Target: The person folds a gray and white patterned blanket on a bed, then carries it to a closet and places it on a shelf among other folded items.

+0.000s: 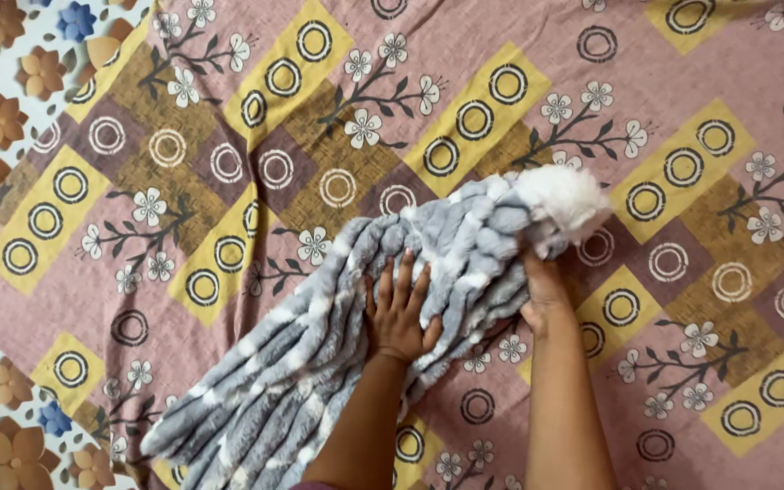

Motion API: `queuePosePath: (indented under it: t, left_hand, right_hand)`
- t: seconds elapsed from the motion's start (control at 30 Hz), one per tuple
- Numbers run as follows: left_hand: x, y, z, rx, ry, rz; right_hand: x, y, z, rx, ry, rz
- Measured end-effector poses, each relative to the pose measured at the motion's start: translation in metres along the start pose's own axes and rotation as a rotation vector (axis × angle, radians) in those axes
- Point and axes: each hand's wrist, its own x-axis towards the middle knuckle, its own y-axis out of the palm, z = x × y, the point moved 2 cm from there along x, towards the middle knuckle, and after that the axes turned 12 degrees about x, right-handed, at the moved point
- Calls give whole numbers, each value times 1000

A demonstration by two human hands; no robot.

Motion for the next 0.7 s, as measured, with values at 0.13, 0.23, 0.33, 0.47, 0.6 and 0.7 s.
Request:
queuePosePath:
  t: [0.13, 0.23, 0.33, 0.47, 0.6, 0.7]
  left_hand:
    - [-2, 5, 1, 12, 7, -9]
    - [-3, 10, 3, -23, 18, -16]
    - [-3, 14, 5, -80, 10, -53]
    - [-1, 12, 5, -93, 46, -182]
    - [2, 5, 1, -141, 96, -129]
    - [1, -18, 5, -161, 148, -27]
  right_hand:
    - [-3, 6, -6, -76, -214, 281]
    - [-9, -6, -19, -156, -217, 351]
    - [-22, -28, -35, -398, -297, 315]
    - [-45, -38, -53, -562, -248, 249]
    - [-58, -20, -52, -785, -265, 148]
    - [-77, 13, -49, -1026, -312, 64]
